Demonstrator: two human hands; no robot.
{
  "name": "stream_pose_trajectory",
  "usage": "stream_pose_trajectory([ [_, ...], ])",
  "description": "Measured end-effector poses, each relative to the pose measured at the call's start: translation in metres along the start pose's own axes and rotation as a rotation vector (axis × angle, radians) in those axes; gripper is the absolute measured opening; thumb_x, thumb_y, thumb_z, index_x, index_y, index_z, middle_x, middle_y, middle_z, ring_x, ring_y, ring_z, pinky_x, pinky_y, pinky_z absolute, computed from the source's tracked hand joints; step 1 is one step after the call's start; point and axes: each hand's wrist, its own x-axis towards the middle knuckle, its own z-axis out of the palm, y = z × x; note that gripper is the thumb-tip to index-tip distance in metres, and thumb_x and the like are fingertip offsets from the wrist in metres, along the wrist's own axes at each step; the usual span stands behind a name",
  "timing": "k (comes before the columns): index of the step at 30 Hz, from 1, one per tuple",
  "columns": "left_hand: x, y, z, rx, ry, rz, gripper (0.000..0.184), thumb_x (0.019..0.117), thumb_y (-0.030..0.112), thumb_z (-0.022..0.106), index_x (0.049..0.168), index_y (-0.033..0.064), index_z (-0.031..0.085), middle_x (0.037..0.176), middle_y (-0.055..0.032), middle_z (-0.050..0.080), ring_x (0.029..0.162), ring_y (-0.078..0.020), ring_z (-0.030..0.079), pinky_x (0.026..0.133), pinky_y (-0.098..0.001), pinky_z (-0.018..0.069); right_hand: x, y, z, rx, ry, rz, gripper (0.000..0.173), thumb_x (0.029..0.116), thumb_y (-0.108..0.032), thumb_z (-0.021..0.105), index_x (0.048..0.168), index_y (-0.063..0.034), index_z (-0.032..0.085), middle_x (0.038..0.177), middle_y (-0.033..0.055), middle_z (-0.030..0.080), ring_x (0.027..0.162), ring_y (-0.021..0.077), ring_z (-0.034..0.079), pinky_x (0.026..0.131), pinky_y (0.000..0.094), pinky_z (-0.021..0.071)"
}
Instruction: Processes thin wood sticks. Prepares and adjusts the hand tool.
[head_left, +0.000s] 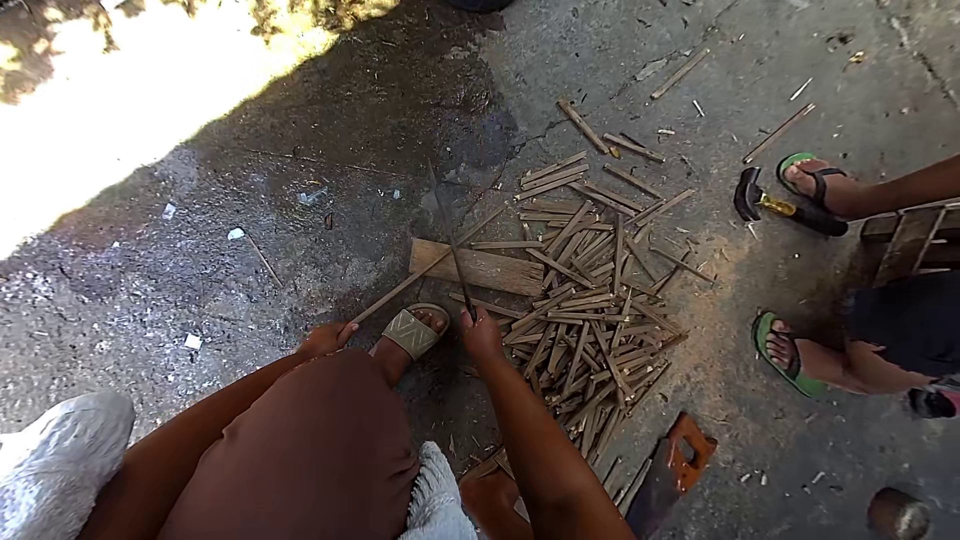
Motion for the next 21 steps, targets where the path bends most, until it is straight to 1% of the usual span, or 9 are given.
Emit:
stream_pose_trajectory([
  [3, -0.001, 0.001, -0.002, -0.006, -0.025, -0.005, 0.053, 0.113, 0.039, 0.039, 0.123, -0.0093, 0.058, 0.112, -0.0333, 0.063, 0.108, -0.0455, 0.063, 0.098, -0.0602, 0.0457, -0.005, -0.004, -0.002, 0.018, -0.001, 0.015, 0.046, 0.1119, -0.039, 0.042, 0.121, 0.0009, 0.063, 0.105, 0.0215, 0.069, 0.101, 0.0344, 0.068, 0.091, 0.0526, 0.0521],
  [6, 0.0, 0.003, -0.002, -0.013, -0.061, 0.012, 0.053, 0.114, 0.036, 0.037, 0.122, -0.0125, 0.056, 0.112, -0.0351, 0.062, 0.108, -0.0462, 0.062, 0.098, -0.0592, 0.0446, -0.016, -0.022, -0.016, 0.052, 0.066, -0.025, 0.046, 0.1121, -0.039, 0.042, 0.118, 0.0024, 0.062, 0.099, 0.0223, 0.068, 0.097, 0.0358, 0.069, 0.089, 0.0533, 0.0527],
  [10, -0.002, 0.002, -0.005, -0.011, -0.051, 0.015, 0.053, 0.1144, 0.034, 0.035, 0.119, -0.0136, 0.056, 0.108, -0.0347, 0.061, 0.104, -0.046, 0.062, 0.096, -0.0592, 0.0451, -0.028, -0.038, -0.023, 0.246, 0.468, -0.439, 0.037, 0.1089, -0.028, 0.051, 0.112, 0.0077, 0.063, 0.079, 0.0185, 0.065, 0.068, 0.0309, 0.065, 0.067, 0.0497, 0.0551],
  [13, -0.001, 0.001, -0.008, -0.006, -0.057, 0.02, 0.052, 0.1145, 0.035, 0.035, 0.119, -0.0129, 0.056, 0.107, -0.0337, 0.061, 0.101, -0.0453, 0.062, 0.094, -0.0593, 0.0455, -0.012, -0.036, -0.011, 0.26, 0.719, -0.678, 0.034, 0.1051, -0.022, 0.051, 0.106, 0.0092, 0.063, 0.075, 0.0153, 0.063, 0.061, 0.0237, 0.061, 0.059, 0.0406, 0.0537],
  [14, -0.001, 0.0, -0.008, -0.002, -0.059, 0.02, 0.052, 0.1145, 0.035, 0.035, 0.119, -0.0124, 0.056, 0.106, -0.033, 0.061, 0.101, -0.0447, 0.062, 0.094, -0.0589, 0.0458, -0.006, -0.029, -0.002, 0.22, 0.672, -0.616, 0.035, 0.1053, -0.023, 0.051, 0.106, 0.0097, 0.063, 0.077, 0.018, 0.064, 0.065, 0.0276, 0.064, 0.062, 0.0436, 0.0549],
  [15, -0.001, 0.001, -0.008, 0.0, -0.062, 0.017, 0.051, 0.1144, 0.035, 0.035, 0.118, -0.0118, 0.056, 0.105, -0.0322, 0.061, 0.1, -0.0437, 0.062, 0.093, -0.0581, 0.046, -0.003, -0.023, 0.003, 0.151, 0.509, -0.458, 0.037, 0.1079, -0.024, 0.05, 0.112, 0.0107, 0.063, 0.086, 0.0237, 0.067, 0.077, 0.0353, 0.069, 0.073, 0.0506, 0.0572],
  [17, -0.001, 0.002, -0.009, -0.002, -0.065, 0.008, 0.051, 0.1143, 0.036, 0.035, 0.118, -0.0109, 0.056, 0.105, -0.0313, 0.061, 0.1, -0.0428, 0.062, 0.093, -0.0571, 0.0464, 0.007, -0.025, 0.001, -0.036, 0.102, -0.072, 0.045, 0.1123, -0.035, 0.041, 0.129, 0.0024, 0.059, 0.114, 0.0249, 0.07, 0.111, 0.0382, 0.069, 0.097, 0.0546, 0.0528],
  [19, -0.001, 0.002, -0.01, -0.005, -0.064, 0.01, 0.051, 0.1142, 0.036, 0.035, 0.117, -0.0107, 0.057, 0.103, -0.031, 0.061, 0.099, -0.0424, 0.062, 0.093, -0.0569, 0.0464, 0.012, -0.034, -0.002, -0.099, -0.024, 0.033, 0.046, 0.1127, -0.037, 0.038, 0.132, -0.0007, 0.058, 0.12, 0.0236, 0.069, 0.117, 0.0373, 0.067, 0.099, 0.0551, 0.052],
  [21, -0.002, 0.0, -0.01, -0.014, -0.076, 0.014, 0.051, 0.114, 0.036, 0.037, 0.115, -0.0114, 0.058, 0.102, -0.0305, 0.061, 0.097, -0.042, 0.062, 0.092, -0.0568, 0.0462, 0.011, -0.036, -0.003, -0.064, -0.037, 0.031, 0.046, 0.1125, -0.038, 0.039, 0.128, 0.0001, 0.06, 0.117, 0.0243, 0.069, 0.115, 0.038, 0.067, 0.098, 0.0555, 0.0515],
])
